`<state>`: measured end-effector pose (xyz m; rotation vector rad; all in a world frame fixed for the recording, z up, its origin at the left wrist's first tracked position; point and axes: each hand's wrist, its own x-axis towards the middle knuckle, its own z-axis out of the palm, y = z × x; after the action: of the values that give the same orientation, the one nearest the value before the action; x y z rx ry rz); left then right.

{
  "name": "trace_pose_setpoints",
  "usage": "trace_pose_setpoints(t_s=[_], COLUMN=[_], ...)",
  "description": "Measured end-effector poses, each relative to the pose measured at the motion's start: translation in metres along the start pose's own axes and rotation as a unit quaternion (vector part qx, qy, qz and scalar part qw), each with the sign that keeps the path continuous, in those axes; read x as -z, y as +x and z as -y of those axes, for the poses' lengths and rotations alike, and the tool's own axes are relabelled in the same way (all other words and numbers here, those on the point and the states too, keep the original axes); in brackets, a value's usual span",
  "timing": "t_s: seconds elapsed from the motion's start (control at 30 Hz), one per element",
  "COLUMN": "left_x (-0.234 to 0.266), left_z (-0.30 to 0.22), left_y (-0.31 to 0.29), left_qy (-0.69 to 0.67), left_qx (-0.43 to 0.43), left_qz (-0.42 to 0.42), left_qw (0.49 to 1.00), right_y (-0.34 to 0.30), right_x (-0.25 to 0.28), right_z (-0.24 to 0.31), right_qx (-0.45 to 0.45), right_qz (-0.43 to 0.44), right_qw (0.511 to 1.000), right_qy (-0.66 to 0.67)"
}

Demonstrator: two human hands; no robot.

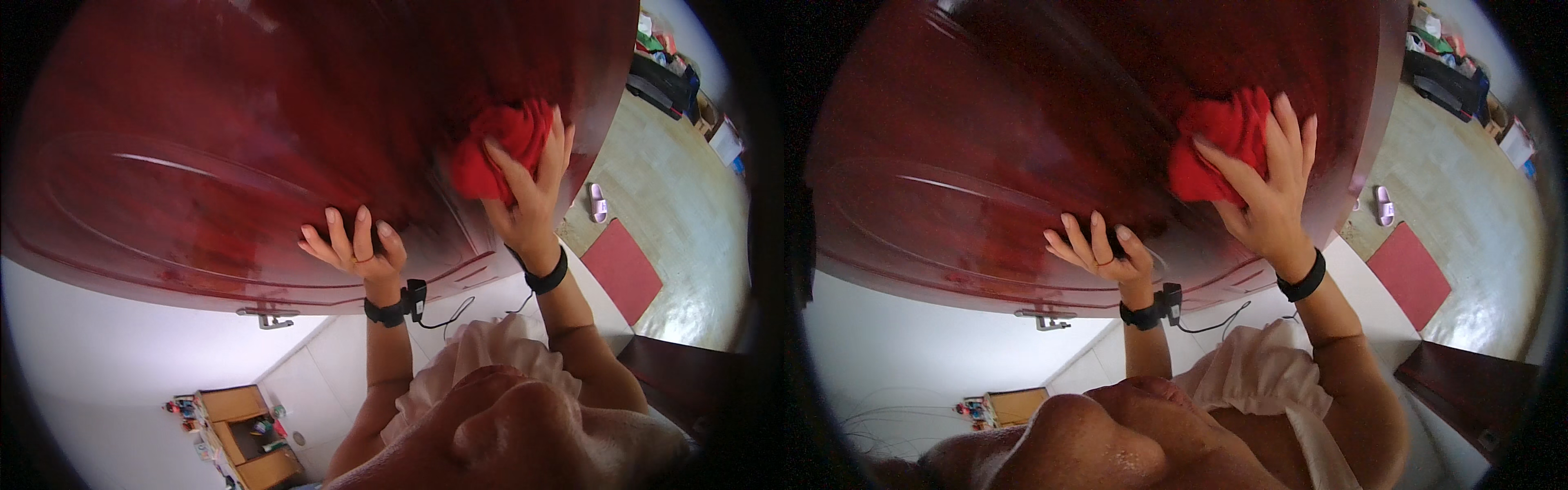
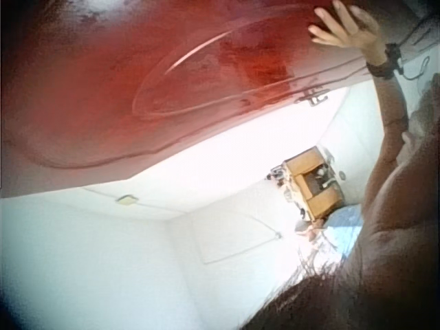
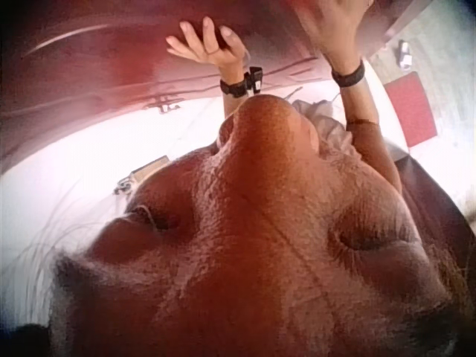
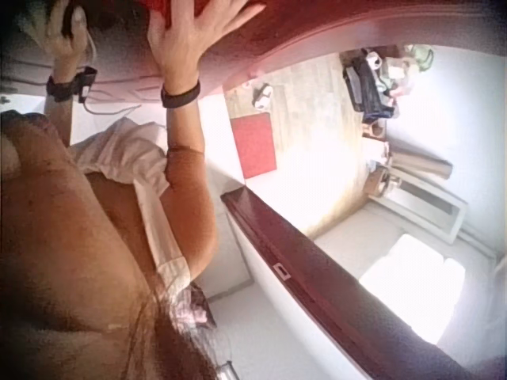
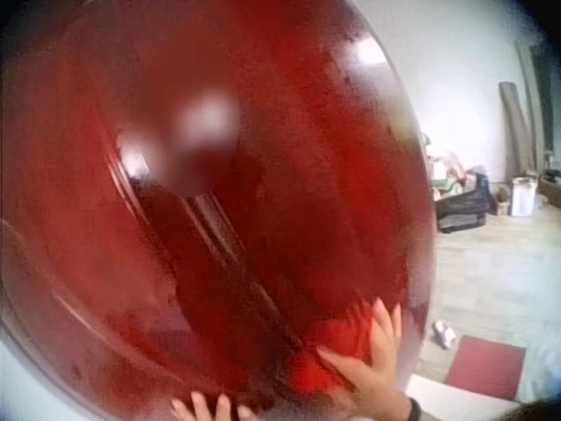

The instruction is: The person wipes the surface of a wooden door using a cloth, moving it across different sections of the wood by hand.

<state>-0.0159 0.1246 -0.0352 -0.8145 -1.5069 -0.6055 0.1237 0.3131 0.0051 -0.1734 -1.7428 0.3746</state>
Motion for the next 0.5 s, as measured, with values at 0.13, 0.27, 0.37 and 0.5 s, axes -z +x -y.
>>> trace_pose_setpoints(t_s=[0.13, 0.27, 0.37, 0.5], left_x=[-0.002, -0.006, -0.006, -0.006], left_z=[-0.006, 0.0, 0.009, 0.003], left_y=[-0.004, -0.001, 0.003, 0.0], left_qy=[0.008, -0.006, -0.01, -0.026], left_qx=[-0.018, -0.011, 0.001, 0.009], left_qz=[-0.013, -0.039, -0.032, -0.042], left_qw=[1.0, 0.999, 0.999, 0.999], right_y=[-0.09, -0.121, -0.091, 0.007], right_x=[-0.003, 0.001, 0.008, 0.022], right_z=[-0.051, -0.065, -0.057, -0.032], right_qx=[0.014, 0.028, 0.031, -0.009], right_qz=[0.002, 0.013, 0.003, -0.042], right_qw=[1.0, 0.995, 0.994, 0.997], right_qy=[-0.028, -0.098, -0.103, -0.059])
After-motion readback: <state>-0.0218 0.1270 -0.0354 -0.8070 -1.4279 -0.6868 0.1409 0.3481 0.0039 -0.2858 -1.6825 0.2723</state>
